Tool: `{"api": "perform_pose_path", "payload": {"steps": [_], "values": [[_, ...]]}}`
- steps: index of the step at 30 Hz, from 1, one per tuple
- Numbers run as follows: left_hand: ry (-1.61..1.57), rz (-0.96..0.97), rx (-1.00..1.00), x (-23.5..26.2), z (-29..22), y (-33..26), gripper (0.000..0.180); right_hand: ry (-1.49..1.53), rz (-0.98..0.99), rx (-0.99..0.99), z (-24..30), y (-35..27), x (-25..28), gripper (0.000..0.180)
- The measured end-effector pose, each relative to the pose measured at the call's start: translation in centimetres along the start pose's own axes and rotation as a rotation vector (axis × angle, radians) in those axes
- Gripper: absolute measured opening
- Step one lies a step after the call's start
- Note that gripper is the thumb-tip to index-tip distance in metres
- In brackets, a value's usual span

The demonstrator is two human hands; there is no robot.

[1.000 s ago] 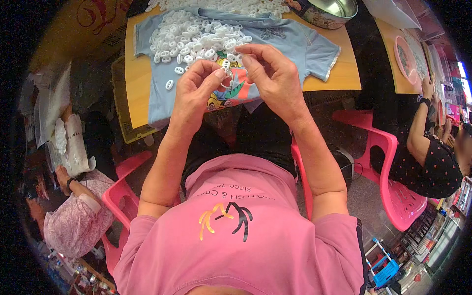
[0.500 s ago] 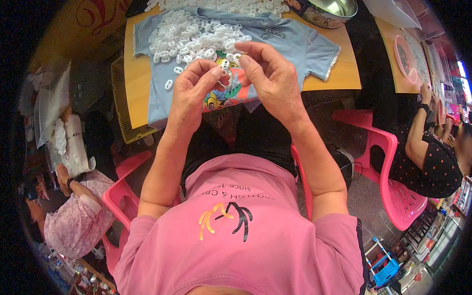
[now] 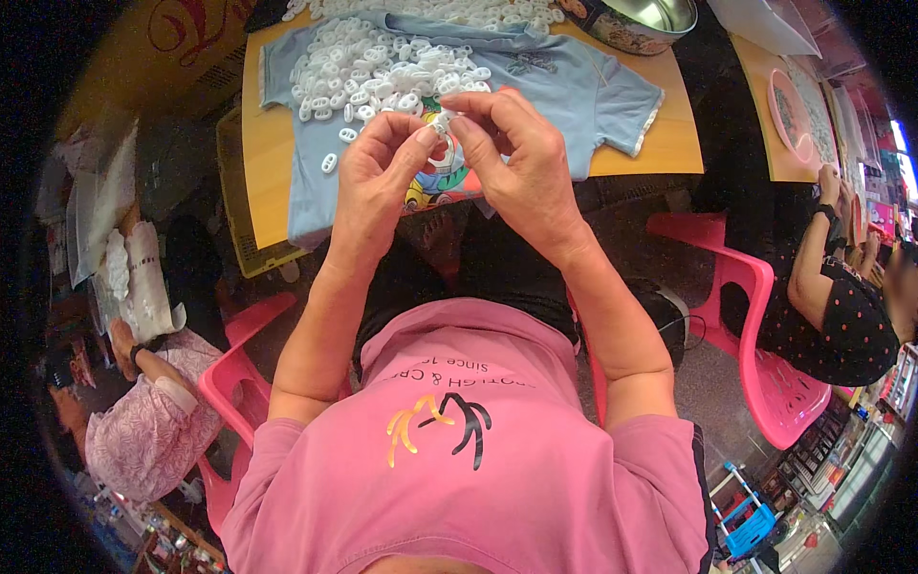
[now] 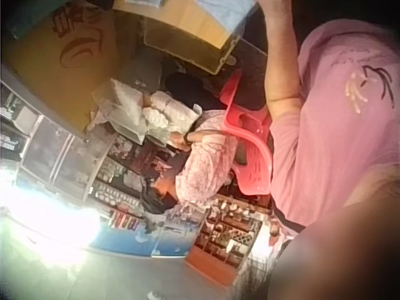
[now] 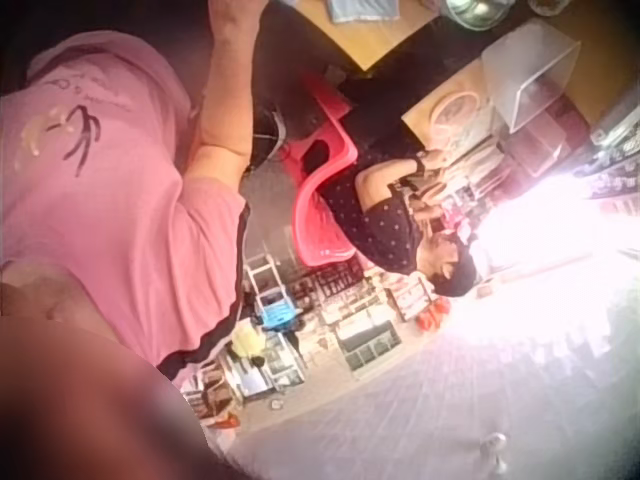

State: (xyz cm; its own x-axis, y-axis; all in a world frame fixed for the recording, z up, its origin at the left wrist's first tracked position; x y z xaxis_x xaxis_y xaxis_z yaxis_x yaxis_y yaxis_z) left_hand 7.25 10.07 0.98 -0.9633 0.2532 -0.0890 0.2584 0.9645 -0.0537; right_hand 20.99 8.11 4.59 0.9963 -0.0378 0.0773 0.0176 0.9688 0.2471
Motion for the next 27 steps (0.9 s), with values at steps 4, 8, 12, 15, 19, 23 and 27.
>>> {"api": "perform_pose_path", "payload": {"steps": [4, 8, 12, 15, 19, 23, 27], "values": [[0.014, -0.03, -0.026, 0.2, 0.1, 0.1, 0.018, -0.065, 0.003, 0.034, 0.2, 0.0, -0.1, 0.021], [0.014, -0.031, -0.027, 0.5, 0.0, 0.1, 0.018, -0.101, 0.026, 0.051, 0.2, 0.0, -0.2, 0.021], [-0.017, -0.03, 0.001, 0.4, 0.3, 0.0, 0.017, -0.071, 0.031, 0.043, 0.0, 0.0, -0.3, 0.021], [-0.02, -0.046, -0.025, 0.5, 0.3, -0.2, 0.016, 0.086, -0.019, -0.028, -0.2, -0.3, -0.5, 0.021], [-0.097, -0.035, -0.002, 0.1, 0.3, -0.7, 0.012, 0.139, -0.036, -0.088, -0.3, -0.6, -0.6, 0.02], [-0.13, -0.049, 0.012, -0.1, 0.5, -1.0, 0.012, 0.167, -0.058, -0.043, -0.3, -1.1, -1.0, 0.02], [-0.189, -0.036, 0.013, 0.2, 1.1, -1.0, 0.012, 0.197, -0.057, -0.056, -0.4, -1.1, -1.4, 0.02]]}}
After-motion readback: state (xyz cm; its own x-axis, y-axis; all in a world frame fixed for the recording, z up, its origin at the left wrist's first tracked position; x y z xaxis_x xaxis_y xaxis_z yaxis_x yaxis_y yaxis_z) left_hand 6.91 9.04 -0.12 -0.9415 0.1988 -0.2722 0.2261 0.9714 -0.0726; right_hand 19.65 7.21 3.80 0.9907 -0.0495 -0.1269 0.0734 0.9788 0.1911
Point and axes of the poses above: each hand's wrist, its own y-axis towards the middle knuckle, its own x-axis out of the back of the hand, z = x × y, the point moved 9 cm from there along y, towards the middle knuckle, and after that the axes turned 8 degrees about y, right-handed, at the moved point
